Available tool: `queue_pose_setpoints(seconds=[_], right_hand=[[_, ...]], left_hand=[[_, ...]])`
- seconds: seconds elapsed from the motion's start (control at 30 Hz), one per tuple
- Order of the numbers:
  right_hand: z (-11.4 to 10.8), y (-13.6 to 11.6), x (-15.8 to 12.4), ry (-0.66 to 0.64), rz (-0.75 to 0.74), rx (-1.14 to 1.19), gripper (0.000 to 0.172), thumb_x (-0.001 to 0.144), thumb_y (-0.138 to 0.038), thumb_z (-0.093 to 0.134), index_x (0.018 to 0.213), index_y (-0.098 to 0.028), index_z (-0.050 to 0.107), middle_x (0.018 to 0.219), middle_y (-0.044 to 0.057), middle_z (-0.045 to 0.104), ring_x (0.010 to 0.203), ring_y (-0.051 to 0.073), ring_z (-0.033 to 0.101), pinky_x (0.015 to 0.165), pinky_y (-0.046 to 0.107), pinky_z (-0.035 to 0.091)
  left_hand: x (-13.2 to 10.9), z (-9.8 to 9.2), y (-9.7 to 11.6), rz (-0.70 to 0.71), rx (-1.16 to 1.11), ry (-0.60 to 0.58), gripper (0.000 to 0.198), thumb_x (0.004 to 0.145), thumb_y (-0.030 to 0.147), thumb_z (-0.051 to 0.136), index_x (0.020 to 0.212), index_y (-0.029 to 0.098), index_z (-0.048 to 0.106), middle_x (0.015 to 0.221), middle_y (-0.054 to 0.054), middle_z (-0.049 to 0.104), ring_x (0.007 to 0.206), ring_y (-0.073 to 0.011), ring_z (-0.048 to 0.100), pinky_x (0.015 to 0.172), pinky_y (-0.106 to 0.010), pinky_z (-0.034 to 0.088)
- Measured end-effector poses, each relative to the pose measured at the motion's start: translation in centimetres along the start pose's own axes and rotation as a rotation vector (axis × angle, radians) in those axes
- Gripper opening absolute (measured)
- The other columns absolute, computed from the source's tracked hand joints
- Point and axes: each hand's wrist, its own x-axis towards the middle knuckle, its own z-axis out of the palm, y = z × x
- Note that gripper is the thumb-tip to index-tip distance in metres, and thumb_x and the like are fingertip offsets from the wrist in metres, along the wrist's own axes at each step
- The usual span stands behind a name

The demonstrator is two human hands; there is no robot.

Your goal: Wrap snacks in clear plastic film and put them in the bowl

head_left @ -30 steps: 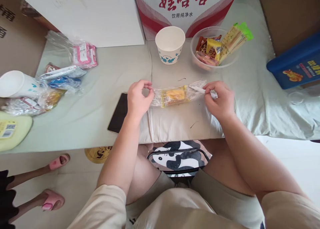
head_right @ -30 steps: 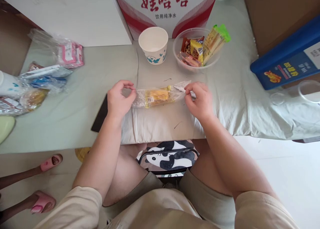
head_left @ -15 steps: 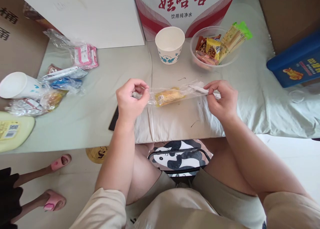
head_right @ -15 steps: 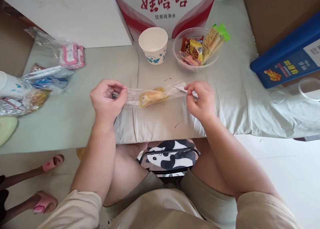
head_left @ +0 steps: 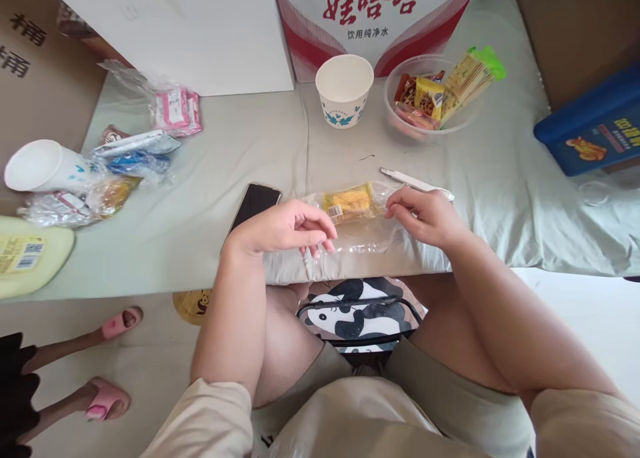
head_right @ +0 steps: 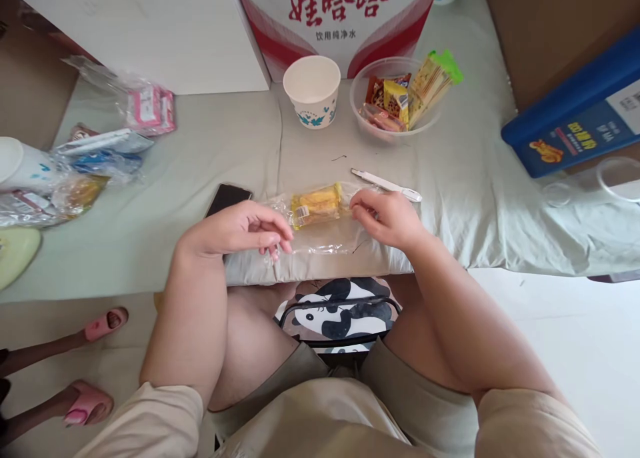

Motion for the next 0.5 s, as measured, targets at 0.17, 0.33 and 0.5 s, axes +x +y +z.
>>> queue_pose_setpoints(seconds=[0.17,0.33,0.5], right_hand=[[-0.1,0.0,-0.5,-0.107,-0.096,-0.163,0.034,0.095,-0.033,0.050,0.070,-0.021,0.070,0.052,0.000,0.061,0.048,0.013,0.049,0.052,0.029,0.034],[0.0,0.4,-0.7,-0.080,-0.147,-0.208,0.034,0.097,-0.032,0.050,0.080,-0.022,0.078,0.091,0.006,0.080,0.060,0.015,0.065,0.057,0.030,0.042],[0.7,0.6,-0.6,0.087,-0.096,-0.229,0.025,0.093,-0.031,0.059,0.105,-0.025,0.080,0.142,0.009,0.068,0.059,0.014,0.067,0.066,0.034,0.054]], left_hand=[[0.5,0.1,-0.6,0.100,0.053,0.224,0.017,0.082,0.030,0.071,0.096,0.020,0.073,0.092,-0.007,0.080,0.066,-0.0152,0.074,0.055,-0.023,0.056],[1.9,0.4,-1.1,0.232,0.317,0.763,0.025,0.084,0.030,0.070,0.107,0.020,0.071,0.108,-0.006,0.078,0.101,-0.0201,0.074,0.095,-0.037,0.060],[3.1,0.9,-1.4,0.090,0.621,0.438,0.064,0.071,0.027,0.085,0.132,0.025,0.065,0.153,-0.007,0.057,0.142,-0.0281,0.054,0.123,-0.043,0.040]])
